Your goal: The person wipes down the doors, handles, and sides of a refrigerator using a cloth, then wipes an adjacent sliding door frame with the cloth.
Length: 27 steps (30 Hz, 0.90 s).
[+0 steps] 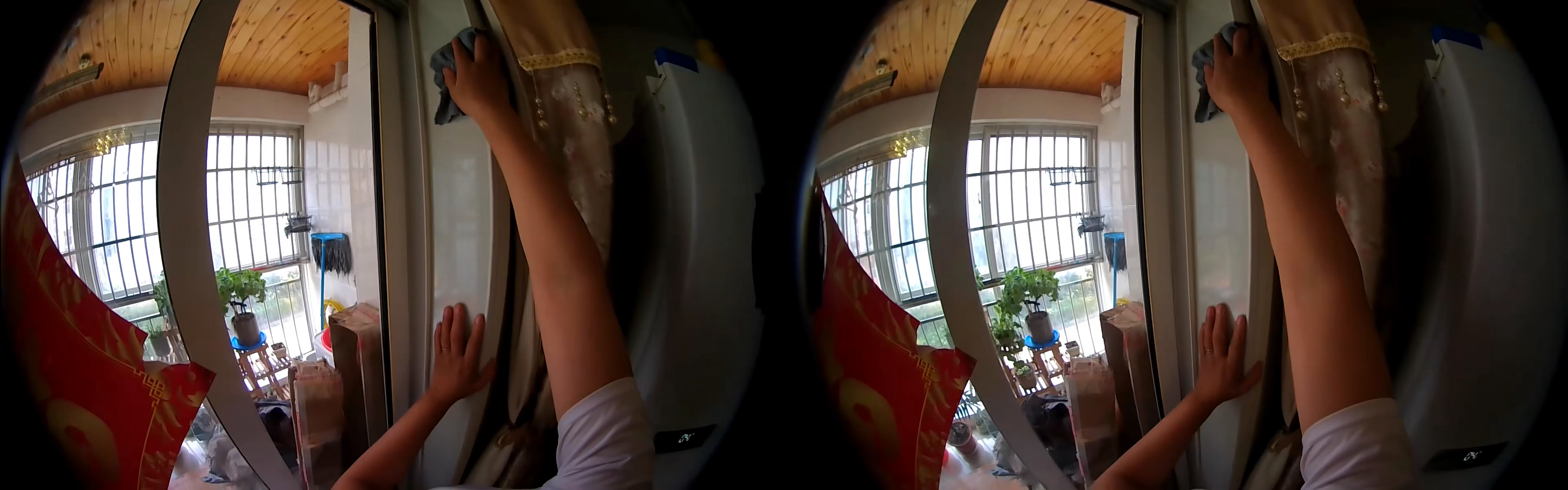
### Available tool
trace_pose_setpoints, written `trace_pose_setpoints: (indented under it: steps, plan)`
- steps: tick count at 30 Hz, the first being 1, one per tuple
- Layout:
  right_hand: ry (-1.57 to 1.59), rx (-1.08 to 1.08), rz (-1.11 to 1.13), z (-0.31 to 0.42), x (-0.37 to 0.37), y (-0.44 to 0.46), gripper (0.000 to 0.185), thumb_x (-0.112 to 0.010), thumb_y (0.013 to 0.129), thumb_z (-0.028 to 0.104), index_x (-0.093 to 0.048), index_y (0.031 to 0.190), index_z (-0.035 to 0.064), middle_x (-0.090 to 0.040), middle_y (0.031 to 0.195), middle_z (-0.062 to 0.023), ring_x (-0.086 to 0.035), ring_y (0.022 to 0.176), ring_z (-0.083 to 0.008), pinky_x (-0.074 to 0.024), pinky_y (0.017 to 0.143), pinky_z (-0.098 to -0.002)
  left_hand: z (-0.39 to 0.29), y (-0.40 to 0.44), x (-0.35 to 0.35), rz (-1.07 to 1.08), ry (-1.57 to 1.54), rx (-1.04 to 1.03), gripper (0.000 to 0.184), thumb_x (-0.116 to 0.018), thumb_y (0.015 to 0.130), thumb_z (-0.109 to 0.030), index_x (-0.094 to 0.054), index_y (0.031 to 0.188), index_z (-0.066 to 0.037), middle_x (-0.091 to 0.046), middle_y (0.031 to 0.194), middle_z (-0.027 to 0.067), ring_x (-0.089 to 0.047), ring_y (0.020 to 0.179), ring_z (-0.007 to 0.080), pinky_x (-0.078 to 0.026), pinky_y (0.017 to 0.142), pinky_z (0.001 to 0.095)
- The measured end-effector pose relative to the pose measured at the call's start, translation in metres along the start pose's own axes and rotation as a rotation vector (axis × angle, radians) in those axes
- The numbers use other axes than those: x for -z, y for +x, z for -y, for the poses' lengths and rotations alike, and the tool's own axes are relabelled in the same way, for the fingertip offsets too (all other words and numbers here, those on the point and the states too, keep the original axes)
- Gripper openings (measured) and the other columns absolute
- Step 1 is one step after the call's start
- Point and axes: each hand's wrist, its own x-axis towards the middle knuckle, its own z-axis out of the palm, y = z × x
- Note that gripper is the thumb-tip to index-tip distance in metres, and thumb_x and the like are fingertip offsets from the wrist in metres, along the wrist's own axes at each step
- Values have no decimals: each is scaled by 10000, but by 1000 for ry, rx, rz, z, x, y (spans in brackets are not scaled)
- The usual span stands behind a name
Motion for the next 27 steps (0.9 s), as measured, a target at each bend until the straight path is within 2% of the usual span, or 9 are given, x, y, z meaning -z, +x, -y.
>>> trace_pose_setpoints:
  steps: [5,7,8,11,13,17,21,25,27]
  plan:
    - [14,-54,82,14,24,-29,554,-617,883,315,-477,1360,71,-319,1409,-229,-389,1242,-452,-471,965,-476,-8,3,6,-11,-4,50,935,-755,702,-228,-269,1475,-28,-160,1518,314,-162,1403,503,-223,1103,571]
    - [15,-70,139,21,36,-43,555,-624,876,310,-483,1354,65,-332,1394,-241,-369,1269,-456,-478,961,-466,-13,0,23,102,-95,118,915,-768,702,-199,-297,1477,-75,-180,1530,268,-174,1410,482,-246,1104,546]
    - [18,-78,158,24,42,-53,555,-624,876,310,-483,1354,65,-332,1394,-241,-369,1269,-456,-478,961,-466,-17,-3,35,88,-168,128,841,-759,724,-178,-350,1454,-98,-244,1507,225,-252,1376,452,-275,1086,532]
    - [45,-41,141,34,57,-84,524,-631,867,289,-519,1325,61,-386,1364,-216,-360,1288,-452,-444,998,-483,-34,-33,52,73,-181,224,742,-750,733,-150,-431,1401,-99,-315,1448,197,-342,1304,413,-315,1051,512]
    - [-28,148,117,39,76,-105,495,-647,852,277,-557,1284,55,-443,1330,-178,-353,1307,-434,-391,1043,-508,-48,-47,68,100,-150,229,681,-749,728,-130,-484,1355,-105,-345,1415,183,-369,1271,393,-333,1032,496]
    - [53,208,365,62,120,-158,448,-635,869,238,-569,1271,50,-472,1323,-140,-295,1382,-366,-344,1075,-509,-66,-59,105,117,-119,250,507,-740,714,-70,-624,1204,-132,-406,1358,142,-399,1242,354,-367,1002,451]
    - [122,270,514,80,160,-220,448,-646,854,224,-580,1264,56,-481,1348,-111,-269,1421,-318,-355,1085,-434,-71,-64,143,91,-69,296,419,-709,741,-73,-654,1152,-137,-443,1325,122,-443,1196,345,-406,976,441]
    - [187,290,663,98,199,-291,416,-659,840,210,-618,1220,47,-481,1372,-89,-275,1424,-305,-367,1091,-432,-75,-77,171,70,-19,401,366,-715,738,-71,-677,1091,-159,-471,1294,100,-456,1171,331,-414,968,425]
    - [115,420,726,112,182,-346,448,-659,857,199,-587,1284,87,-449,1430,-80,-264,1431,-293,-358,1104,-460,-78,-87,185,80,-22,477,364,-710,741,-69,-678,1092,-157,-467,1298,98,-454,1174,328,-415,971,430]
